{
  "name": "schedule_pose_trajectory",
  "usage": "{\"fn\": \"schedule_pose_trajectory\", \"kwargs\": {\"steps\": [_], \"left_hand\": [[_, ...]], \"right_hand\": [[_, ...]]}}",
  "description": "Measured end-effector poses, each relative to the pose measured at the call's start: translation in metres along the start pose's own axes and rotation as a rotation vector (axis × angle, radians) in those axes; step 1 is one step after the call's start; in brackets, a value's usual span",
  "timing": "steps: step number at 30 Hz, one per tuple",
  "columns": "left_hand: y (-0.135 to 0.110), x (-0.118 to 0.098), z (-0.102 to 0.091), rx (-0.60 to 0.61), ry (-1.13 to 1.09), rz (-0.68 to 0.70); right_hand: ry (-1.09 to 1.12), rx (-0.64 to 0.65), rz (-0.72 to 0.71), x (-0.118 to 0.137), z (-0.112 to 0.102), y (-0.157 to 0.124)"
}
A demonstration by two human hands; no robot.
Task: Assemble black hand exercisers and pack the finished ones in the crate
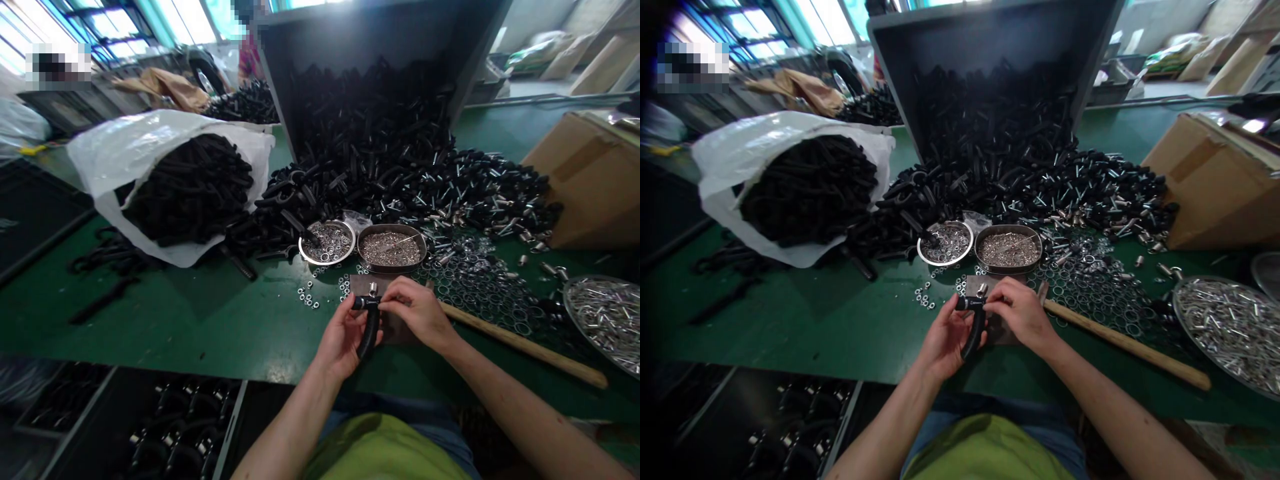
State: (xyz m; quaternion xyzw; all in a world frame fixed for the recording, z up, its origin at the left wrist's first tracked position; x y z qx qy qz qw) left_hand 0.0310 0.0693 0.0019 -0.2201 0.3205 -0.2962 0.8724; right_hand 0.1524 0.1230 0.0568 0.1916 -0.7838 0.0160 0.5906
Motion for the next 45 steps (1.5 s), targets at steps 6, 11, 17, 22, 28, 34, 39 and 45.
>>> {"fn": "schedule_pose_trajectory", "kwargs": {"steps": [6, 11, 17, 22, 28, 34, 39, 45], "left_hand": [[0.006, -0.021, -0.008, 0.013, 0.52, 0.154], [0.007, -0.047, 0.004, -0.082, 1.452, 0.55], [0.001, -0.028, 0.009, -0.135, 2.048, 0.805], [-0.003, -0.021, 0.003, -0.215, 2.128, 0.806], [-0.001, -0.022, -0.003, -0.346, 2.067, 0.737], [0.0, -0.023, -0.001, -0.353, 2.084, 0.757], [0.0, -0.024, 0.001, -0.364, 2.091, 0.756], [-0.001, -0.024, 0.002, -0.363, 2.057, 0.771]], "right_hand": [[-0.315, 0.228, -0.198, -0.006, -0.001, 0.005], [-0.775, 0.467, -0.652, -0.021, 0.014, -0.001], [-0.803, 0.506, -0.723, -0.03, 0.018, -0.01], [-0.978, 0.346, -0.479, -0.032, -0.025, -0.029], [-1.147, 0.076, 0.08, -0.064, -0.096, -0.074], [-1.17, 0.029, 0.182, -0.064, -0.096, -0.079], [-0.76, -0.019, 0.126, -0.008, -0.066, -0.059], [-0.711, 0.179, 0.066, 0.007, -0.02, -0.053]]}}
Point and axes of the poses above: each hand's wrist, its own y-axis towards the middle knuckle, its own z-axis out of the palm, x = y × z, the point moved 6 cm from there along y, towards the middle knuckle, and after that the axes turned 10 degrees about y, right-handed, at the moved point
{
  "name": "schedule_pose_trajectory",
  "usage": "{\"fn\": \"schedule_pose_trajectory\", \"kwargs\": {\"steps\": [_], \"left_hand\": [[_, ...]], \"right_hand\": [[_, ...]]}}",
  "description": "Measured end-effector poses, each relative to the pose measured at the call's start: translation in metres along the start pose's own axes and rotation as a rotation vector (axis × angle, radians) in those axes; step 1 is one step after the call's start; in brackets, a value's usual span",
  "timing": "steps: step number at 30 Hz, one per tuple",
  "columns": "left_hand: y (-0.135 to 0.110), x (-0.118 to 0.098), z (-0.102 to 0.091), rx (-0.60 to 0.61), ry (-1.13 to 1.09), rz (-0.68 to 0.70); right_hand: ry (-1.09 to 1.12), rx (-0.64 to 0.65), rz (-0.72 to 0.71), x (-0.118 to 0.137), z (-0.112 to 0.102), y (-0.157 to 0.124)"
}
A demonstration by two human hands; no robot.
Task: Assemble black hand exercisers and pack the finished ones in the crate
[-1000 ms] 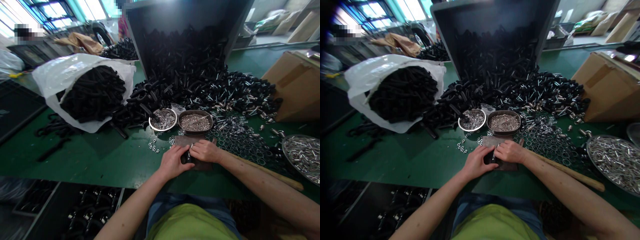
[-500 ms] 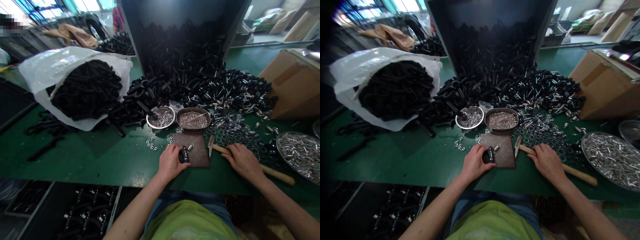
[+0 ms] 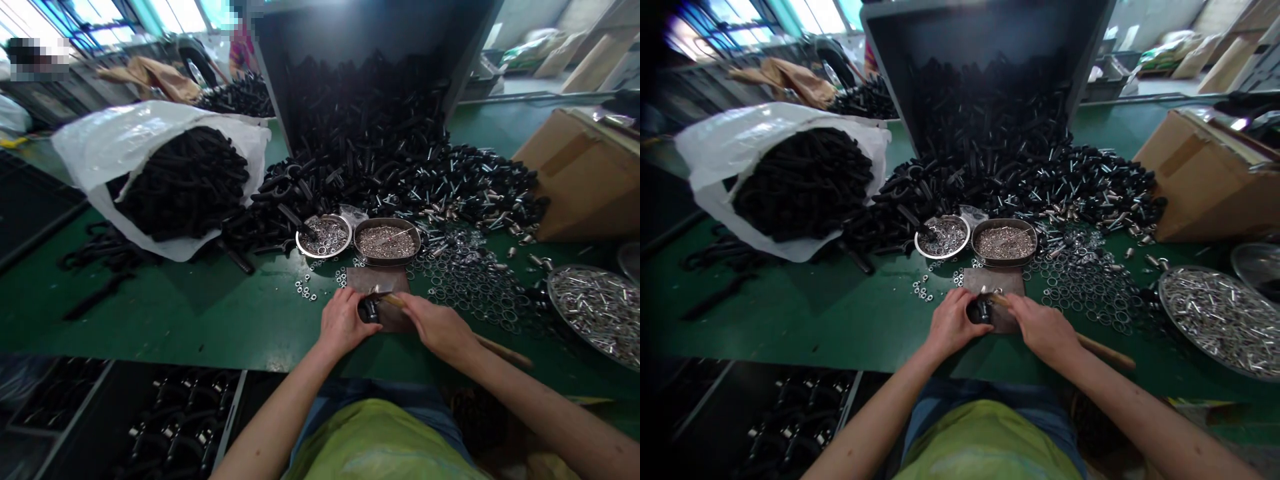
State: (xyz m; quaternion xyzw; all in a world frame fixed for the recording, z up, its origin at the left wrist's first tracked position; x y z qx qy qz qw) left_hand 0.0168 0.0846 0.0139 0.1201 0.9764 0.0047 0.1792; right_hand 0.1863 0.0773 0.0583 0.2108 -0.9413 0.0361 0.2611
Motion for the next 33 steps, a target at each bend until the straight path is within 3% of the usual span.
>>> {"fn": "schedule_pose_trajectory", "kwargs": {"steps": [2, 5, 6, 11, 15, 19, 21, 23, 25, 27, 30, 33], "left_hand": [[0.0, 0.001, 0.0, 0.0, 0.0, -0.004], [0.0, 0.001, 0.0, 0.001, 0.001, 0.001], [0.0, 0.001, 0.0, 0.001, 0.002, 0.002], [0.0, 0.0, 0.0, 0.016, -0.001, -0.008], [0.0, 0.004, -0.002, -0.005, -0.057, -0.054], [-0.005, 0.011, -0.007, -0.094, -0.266, -0.259], [-0.01, 0.007, -0.008, -0.143, -0.413, -0.348], [-0.013, -0.004, -0.008, -0.18, -0.537, -0.36], [-0.01, -0.018, -0.009, -0.171, -0.596, -0.256], [0.0, -0.025, -0.015, -0.129, -0.561, -0.062], [0.032, 0.002, -0.042, -0.196, -0.292, 0.108], [0.082, 0.061, -0.082, -0.328, 0.199, 0.032]], "right_hand": [[0.009, -0.026, -0.001, 0.001, -0.002, -0.003], [0.017, -0.274, 0.011, 0.0, -0.018, -0.012], [-0.01, -0.299, 0.011, 0.0, -0.018, -0.013], [-0.193, -0.041, 0.064, -0.016, 0.012, -0.008], [-0.354, -0.187, 0.1, -0.052, 0.001, -0.022], [-0.437, -0.258, 0.075, -0.075, -0.003, -0.029], [-0.276, -0.313, 0.048, -0.065, -0.001, -0.022], [0.036, -0.298, 0.011, -0.041, 0.006, -0.008], [0.316, -0.237, -0.008, -0.016, 0.013, 0.008], [0.429, -0.217, 0.011, -0.001, 0.014, 0.022], [0.355, -0.194, 0.087, -0.006, 0.01, 0.034], [0.121, -0.054, 0.164, -0.02, 0.014, 0.035]]}}
Point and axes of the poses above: each hand's wrist, its own y-axis towards the middle knuckle, its own z-axis out of the palm, x = y × z, the point moved 6 cm from there along y, towards the middle knuckle, and after that the axes turned 10 degrees about y, right-handed, at the moved point
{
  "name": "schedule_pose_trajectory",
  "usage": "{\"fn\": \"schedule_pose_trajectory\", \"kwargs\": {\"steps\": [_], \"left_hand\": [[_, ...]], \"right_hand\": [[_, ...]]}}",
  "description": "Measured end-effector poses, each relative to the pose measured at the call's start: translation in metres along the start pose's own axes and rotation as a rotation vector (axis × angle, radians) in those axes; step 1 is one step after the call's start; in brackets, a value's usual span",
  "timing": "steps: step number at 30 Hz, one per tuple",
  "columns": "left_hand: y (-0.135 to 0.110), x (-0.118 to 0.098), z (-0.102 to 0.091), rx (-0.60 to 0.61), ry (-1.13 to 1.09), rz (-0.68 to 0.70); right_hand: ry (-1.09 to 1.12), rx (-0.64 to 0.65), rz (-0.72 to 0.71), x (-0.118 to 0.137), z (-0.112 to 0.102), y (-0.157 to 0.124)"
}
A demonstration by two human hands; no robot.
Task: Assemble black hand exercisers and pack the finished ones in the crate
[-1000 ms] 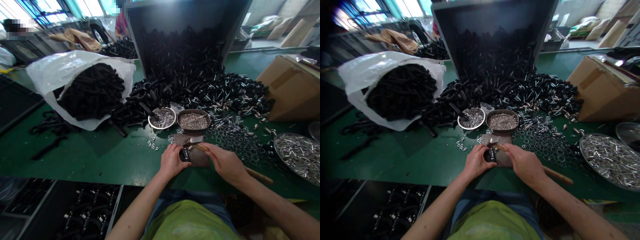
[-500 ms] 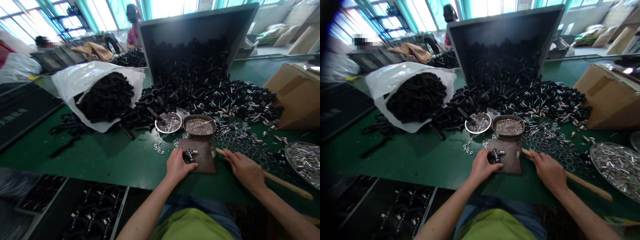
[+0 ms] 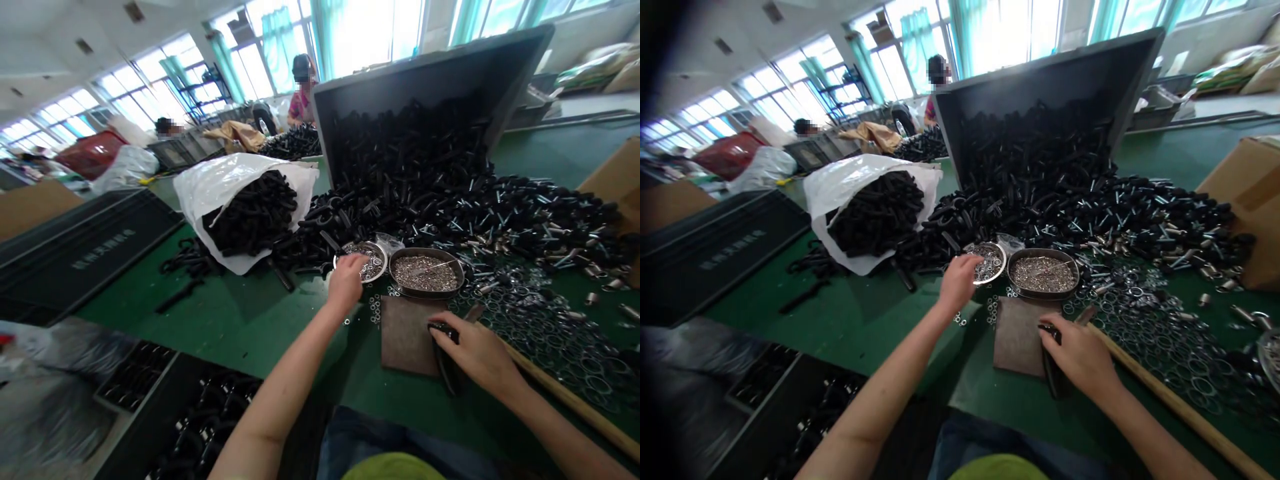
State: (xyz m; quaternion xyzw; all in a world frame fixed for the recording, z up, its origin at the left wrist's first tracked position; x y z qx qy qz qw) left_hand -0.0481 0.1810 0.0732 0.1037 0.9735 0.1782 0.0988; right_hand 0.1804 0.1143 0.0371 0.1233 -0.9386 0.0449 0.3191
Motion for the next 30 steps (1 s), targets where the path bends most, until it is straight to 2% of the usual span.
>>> {"fn": "schedule_pose_trajectory", "kwargs": {"steps": [1, 4, 6, 9, 10, 12, 14, 17, 19, 20, 23, 27, 30], "left_hand": [[0.018, 0.018, 0.001, 0.022, 0.158, 0.038], [0.06, 0.058, 0.004, 0.067, 0.237, 0.08], [0.075, 0.067, 0.002, 0.082, 0.233, 0.111], [0.077, 0.063, -0.01, 0.057, 0.227, 0.15], [0.072, 0.059, -0.017, 0.023, 0.199, 0.127], [0.054, 0.05, -0.032, -0.053, 0.024, -0.012], [0.022, 0.036, -0.035, -0.053, -0.363, -0.242], [-0.037, -0.021, -0.015, 0.228, -1.117, -0.42], [-0.071, -0.062, -0.008, 0.39, -1.42, -0.51], [-0.084, -0.077, -0.007, 0.424, -1.506, -0.549], [-0.103, -0.101, -0.007, 0.438, -1.563, -0.648], [-0.102, -0.101, -0.011, 0.334, -1.397, -0.655], [-0.102, -0.099, -0.014, 0.32, -1.203, -0.599]], "right_hand": [[-0.088, 0.029, 0.009, -0.002, 0.002, -0.001], [-0.256, 0.076, -0.003, -0.002, 0.012, -0.003], [-0.28, 0.076, -0.003, -0.002, 0.016, -0.004], [-0.215, 0.06, 0.011, -0.006, 0.014, -0.003], [-0.158, 0.047, 0.018, -0.007, 0.011, -0.003], [0.028, 0.013, 0.013, -0.005, 0.003, -0.004], [0.258, -0.035, -0.011, 0.006, -0.006, -0.007], [0.512, -0.154, -0.032, 0.03, -0.022, -0.015], [0.583, -0.247, -0.047, 0.047, -0.029, -0.021], [0.599, -0.286, -0.063, 0.054, -0.031, -0.024], [0.595, -0.354, -0.108, 0.068, -0.034, -0.031], [0.518, -0.364, -0.141, 0.068, -0.031, -0.036], [0.468, -0.33, -0.18, 0.067, -0.029, -0.038]]}}
Point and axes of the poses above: each hand's wrist, its own y-axis towards the middle knuckle, its own z-axis out of the palm, x = y × z, the point moved 6 cm from there along y, towards the middle knuckle, and after that the axes turned 10 degrees about y, right-handed, at the moved point
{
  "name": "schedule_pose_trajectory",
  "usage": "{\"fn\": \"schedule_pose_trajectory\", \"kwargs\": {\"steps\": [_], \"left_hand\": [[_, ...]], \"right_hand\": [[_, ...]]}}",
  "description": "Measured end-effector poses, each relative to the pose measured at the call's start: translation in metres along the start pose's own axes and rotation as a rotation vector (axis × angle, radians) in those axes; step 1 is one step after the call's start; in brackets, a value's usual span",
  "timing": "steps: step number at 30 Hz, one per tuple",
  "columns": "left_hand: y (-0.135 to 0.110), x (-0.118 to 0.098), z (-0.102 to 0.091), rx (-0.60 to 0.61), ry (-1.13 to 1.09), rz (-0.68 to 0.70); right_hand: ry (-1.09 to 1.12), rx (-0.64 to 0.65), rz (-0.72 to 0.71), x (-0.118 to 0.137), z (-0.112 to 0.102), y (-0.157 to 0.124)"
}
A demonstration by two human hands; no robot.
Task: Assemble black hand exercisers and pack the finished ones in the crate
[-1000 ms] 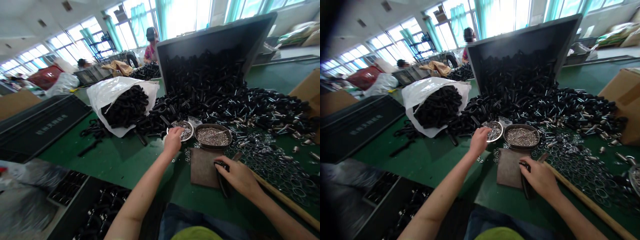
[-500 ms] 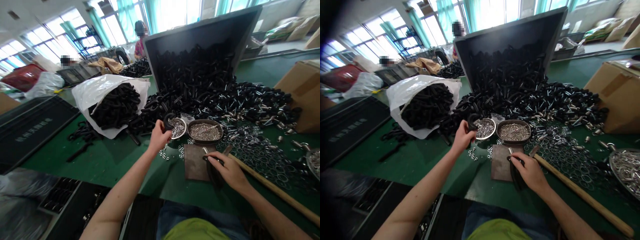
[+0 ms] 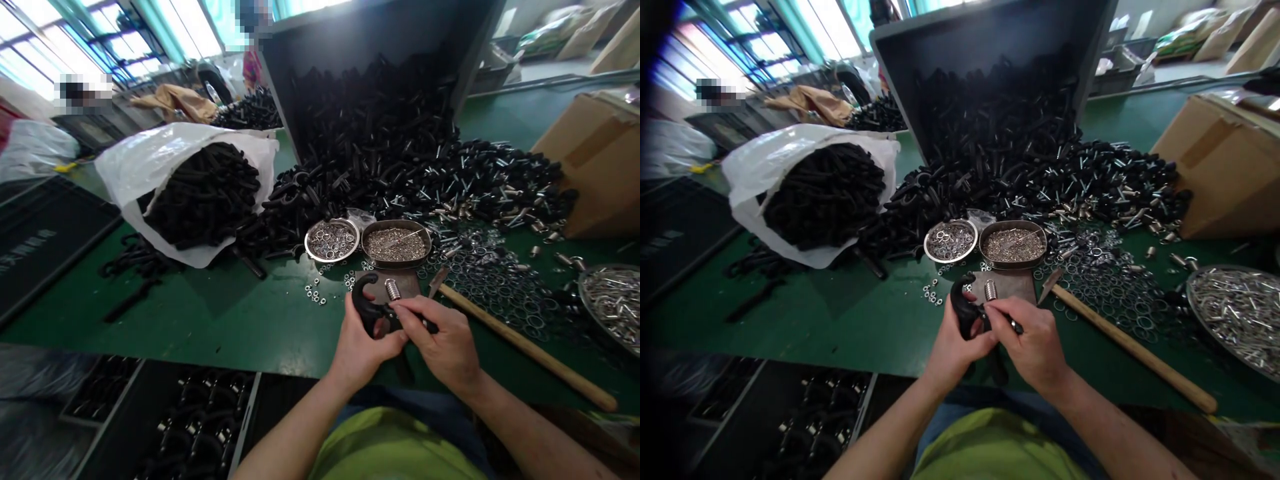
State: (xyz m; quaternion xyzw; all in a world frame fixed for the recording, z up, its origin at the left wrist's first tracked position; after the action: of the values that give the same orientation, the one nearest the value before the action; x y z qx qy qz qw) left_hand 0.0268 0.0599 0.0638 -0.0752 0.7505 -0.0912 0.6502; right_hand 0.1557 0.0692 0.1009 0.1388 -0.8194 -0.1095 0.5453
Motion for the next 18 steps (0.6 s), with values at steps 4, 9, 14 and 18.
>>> {"fn": "schedule_pose_trajectory", "kwargs": {"steps": [4, 9, 14, 18], "left_hand": [[0.0, 0.001, 0.002, 0.045, 0.089, 0.004], [0.005, 0.019, 0.01, 0.199, -0.17, -0.196], [0.009, 0.021, 0.0, 0.138, -0.074, -0.103], [0.006, 0.005, -0.016, -0.054, 0.253, 0.16]], "right_hand": [[0.007, 0.134, 0.0, -0.004, 0.004, 0.002], [-0.039, 0.25, -0.149, -0.004, 0.002, 0.006], [-0.002, 0.192, -0.033, -0.031, 0.001, -0.002], [0.359, 0.42, 0.54, -0.063, 0.024, -0.012]]}}
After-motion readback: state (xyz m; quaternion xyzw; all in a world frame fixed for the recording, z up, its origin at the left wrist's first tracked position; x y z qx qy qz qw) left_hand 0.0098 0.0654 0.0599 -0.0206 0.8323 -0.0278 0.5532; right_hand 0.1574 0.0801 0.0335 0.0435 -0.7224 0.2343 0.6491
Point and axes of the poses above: each hand's wrist, its own y-axis towards the middle knuckle, its own z-axis out of the palm, x = y × z, the point moved 6 cm from there along y, towards the middle knuckle, and after that the axes turned 10 degrees about y, right-handed, at the moved point
